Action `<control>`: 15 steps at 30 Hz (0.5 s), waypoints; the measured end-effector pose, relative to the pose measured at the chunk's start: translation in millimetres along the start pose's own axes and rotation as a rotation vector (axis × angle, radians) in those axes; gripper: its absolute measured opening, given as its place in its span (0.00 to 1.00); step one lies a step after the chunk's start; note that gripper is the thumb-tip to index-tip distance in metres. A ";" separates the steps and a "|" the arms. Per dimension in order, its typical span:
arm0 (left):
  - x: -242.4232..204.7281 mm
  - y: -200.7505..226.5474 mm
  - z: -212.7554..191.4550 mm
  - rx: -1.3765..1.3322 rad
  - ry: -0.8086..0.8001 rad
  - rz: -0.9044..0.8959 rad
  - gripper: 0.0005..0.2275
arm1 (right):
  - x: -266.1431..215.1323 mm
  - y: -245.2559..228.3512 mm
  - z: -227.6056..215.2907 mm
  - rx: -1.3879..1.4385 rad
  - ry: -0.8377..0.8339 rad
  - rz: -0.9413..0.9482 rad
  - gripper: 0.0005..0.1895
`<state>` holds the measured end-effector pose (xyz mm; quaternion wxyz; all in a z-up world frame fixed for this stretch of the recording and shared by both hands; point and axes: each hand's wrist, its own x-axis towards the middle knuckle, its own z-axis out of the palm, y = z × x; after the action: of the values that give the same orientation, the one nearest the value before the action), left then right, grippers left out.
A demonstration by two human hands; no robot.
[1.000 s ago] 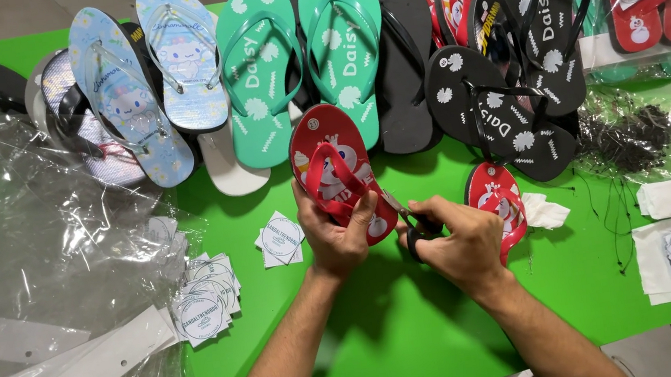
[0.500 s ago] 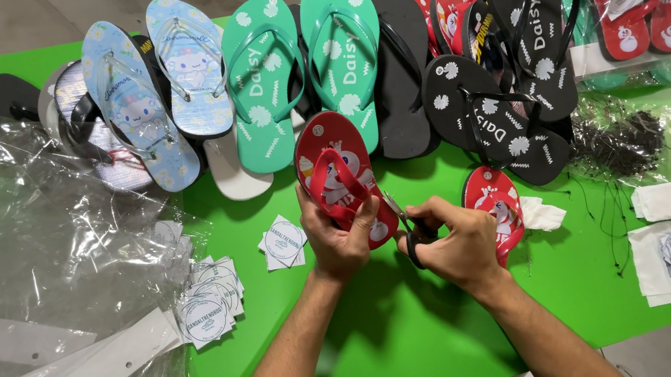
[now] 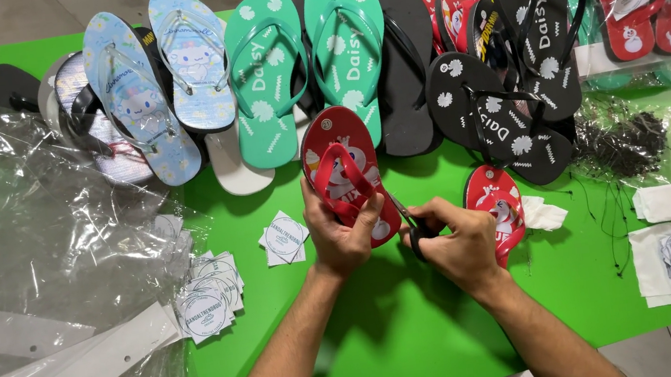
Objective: The person uses scissors to trim excess material from the edges of a red flip-flop. They hold the flip-flop with one hand and carefully cut along the perimeter with the other, then flip the item to continue trimming the opposite side.
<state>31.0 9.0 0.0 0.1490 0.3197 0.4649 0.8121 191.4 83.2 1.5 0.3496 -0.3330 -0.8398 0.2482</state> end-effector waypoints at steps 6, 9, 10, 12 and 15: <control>2.0 3.2 0.9 -0.017 0.007 -0.007 0.26 | 2.0 -1.8 0.1 0.134 0.000 0.062 0.12; 1.2 -2.8 -0.3 -0.008 0.015 0.016 0.26 | 2.5 -4.8 -1.5 0.094 -0.043 0.055 0.14; 1.7 -1.4 -1.0 -0.007 0.014 0.017 0.26 | 3.1 -6.9 -2.0 0.095 -0.042 0.055 0.14; 2.3 0.8 -1.0 -0.009 0.001 0.028 0.26 | 4.0 -10.3 -4.2 0.078 -0.069 0.068 0.14; 0.9 0.7 -0.3 -0.011 -0.004 0.017 0.26 | 3.0 -5.5 -3.0 0.064 -0.067 0.061 0.13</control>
<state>30.2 9.0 0.8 0.1450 0.3244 0.4576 0.8151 190.0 82.4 8.2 0.3241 -0.3388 -0.8320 0.2967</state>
